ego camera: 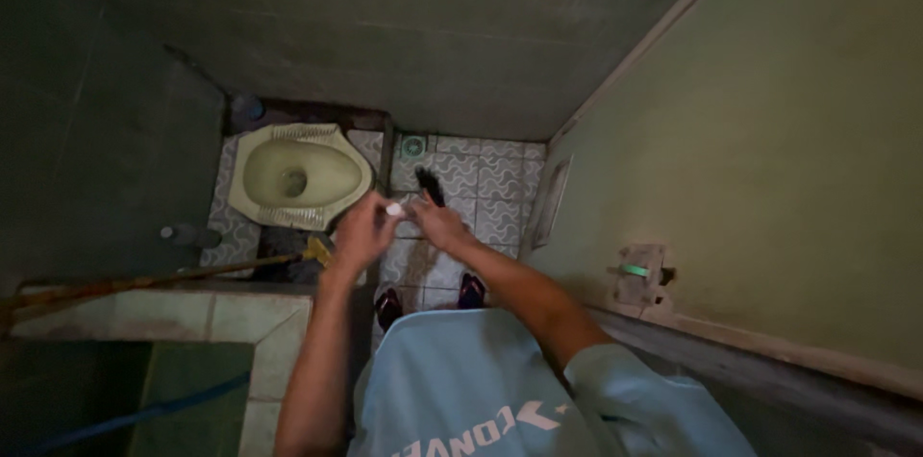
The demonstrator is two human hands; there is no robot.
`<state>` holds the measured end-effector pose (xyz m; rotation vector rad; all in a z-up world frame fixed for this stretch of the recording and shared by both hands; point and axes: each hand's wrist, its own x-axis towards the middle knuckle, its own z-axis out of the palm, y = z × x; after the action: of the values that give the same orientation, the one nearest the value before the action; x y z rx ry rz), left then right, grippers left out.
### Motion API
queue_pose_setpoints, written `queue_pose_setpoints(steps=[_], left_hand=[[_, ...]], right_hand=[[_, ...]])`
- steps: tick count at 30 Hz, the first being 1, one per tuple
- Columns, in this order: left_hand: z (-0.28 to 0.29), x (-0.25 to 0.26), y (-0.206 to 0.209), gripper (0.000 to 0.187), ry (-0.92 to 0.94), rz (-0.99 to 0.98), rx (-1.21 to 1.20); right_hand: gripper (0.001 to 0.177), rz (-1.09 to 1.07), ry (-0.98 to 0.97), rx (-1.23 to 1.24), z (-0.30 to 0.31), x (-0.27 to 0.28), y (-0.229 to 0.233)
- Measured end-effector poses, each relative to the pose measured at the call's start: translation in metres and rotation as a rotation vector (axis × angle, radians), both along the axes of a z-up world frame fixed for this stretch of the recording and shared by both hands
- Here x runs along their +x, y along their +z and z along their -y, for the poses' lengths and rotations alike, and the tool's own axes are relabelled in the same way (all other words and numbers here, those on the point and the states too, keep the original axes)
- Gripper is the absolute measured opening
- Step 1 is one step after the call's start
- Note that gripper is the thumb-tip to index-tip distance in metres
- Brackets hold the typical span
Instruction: The person applies adhesive from a small tube to a thin white pipe, spreads the adhesive by hand, and then connects it to another pipe segment near the bathroom floor.
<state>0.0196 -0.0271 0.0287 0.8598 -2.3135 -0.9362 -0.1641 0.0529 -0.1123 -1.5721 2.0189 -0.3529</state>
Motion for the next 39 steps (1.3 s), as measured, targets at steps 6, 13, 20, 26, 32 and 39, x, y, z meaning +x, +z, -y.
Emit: queue_pose_setpoints(steps=[6, 13, 20, 26, 32, 39], left_hand=[[0.003, 0.011, 0.024, 0.027, -0.016, 0.051, 0.247], [-0.015, 0.031, -0.05, 0.025, -0.107, 0.078, 0.227], [-0.008, 0.047, -0.03, 0.026, 0.004, 0.077, 0.193], [0.01, 0.037, 0.035, 0.028, -0.058, -0.169, -0.028], [0.018, 0.025, 0.028, 0.027, -0.097, -0.16, 0.046], [0.001, 0.002, -0.107, 0.023, -0.078, -0.16, 0.432]], right_hand=[[0.032, -0.096, 0.075, -0.063, -0.013, -0.014, 0.024], [0.036, -0.207, 0.277, -0.073, -0.036, -0.031, -0.033], [0.025, 0.135, -0.031, 0.095, -0.006, 0.017, -0.02], [0.03, -0.128, 0.216, -0.22, 0.024, 0.015, -0.028], [0.027, -0.168, 0.204, -0.187, 0.014, -0.011, -0.03], [0.024, -0.079, 0.162, 0.068, -0.021, -0.035, -0.036]])
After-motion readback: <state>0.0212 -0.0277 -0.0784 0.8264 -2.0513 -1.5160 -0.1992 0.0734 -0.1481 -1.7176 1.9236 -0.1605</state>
